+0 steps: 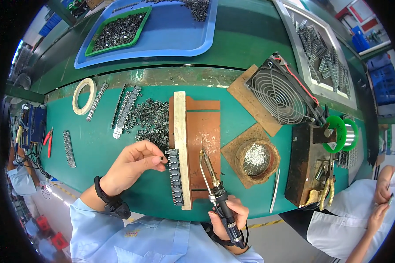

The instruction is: The person picks up a small metal component by hand, positions it onto a metal strip, and uses a soldering iron to join the two pieces together. This process is repeated for several additional components on the same strip.

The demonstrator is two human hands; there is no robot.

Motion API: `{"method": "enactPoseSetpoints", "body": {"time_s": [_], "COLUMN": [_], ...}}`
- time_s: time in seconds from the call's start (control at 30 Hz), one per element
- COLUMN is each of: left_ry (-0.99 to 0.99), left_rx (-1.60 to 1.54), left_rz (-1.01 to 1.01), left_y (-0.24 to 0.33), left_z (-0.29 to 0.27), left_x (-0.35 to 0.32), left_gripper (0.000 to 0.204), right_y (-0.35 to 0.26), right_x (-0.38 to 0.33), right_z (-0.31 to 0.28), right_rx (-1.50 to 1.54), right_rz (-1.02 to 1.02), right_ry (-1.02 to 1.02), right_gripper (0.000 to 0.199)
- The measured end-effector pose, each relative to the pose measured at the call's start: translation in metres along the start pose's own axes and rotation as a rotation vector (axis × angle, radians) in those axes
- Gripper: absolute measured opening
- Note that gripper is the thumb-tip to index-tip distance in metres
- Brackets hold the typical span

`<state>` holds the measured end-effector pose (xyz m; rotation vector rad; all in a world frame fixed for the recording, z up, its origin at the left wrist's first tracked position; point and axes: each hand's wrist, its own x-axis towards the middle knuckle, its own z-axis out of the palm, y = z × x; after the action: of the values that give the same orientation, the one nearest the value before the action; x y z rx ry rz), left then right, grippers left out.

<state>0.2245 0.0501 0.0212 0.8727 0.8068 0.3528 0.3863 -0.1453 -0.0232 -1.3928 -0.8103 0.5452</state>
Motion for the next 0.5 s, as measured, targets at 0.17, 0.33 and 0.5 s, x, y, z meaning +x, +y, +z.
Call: {"method": "enactPoseSetpoints", "body": {"time_s": [0.17,0.33,0.5], "left_ry": [0.025,0.040,0.034], "left_rx": [-0.023,-0.012,0.018], "left_rz": [0.023,0.044,0.042], "left_y": [-0.0036,-0.0043,-0.0040], "left_z": [0.0040,0.0083,0.0091], "left_x": [0.0013,0.0027,0.0036], "left_gripper": [0.009,0.010,0.009], "right_y": [0.0015,0.0010,0.0017], "right_x": [-0.0012,-0.0008,-0.0006], "right_z": [-0.0015,-0.0007,-0.0019], "right_rx": [-0.015,0.005,-0.003], "right_rz": [-0.018,-0.003,-0.010], "right_ry": [-0.010,-0.013,-0.022], "right_gripper": [0.051,0.051,0.051]}}
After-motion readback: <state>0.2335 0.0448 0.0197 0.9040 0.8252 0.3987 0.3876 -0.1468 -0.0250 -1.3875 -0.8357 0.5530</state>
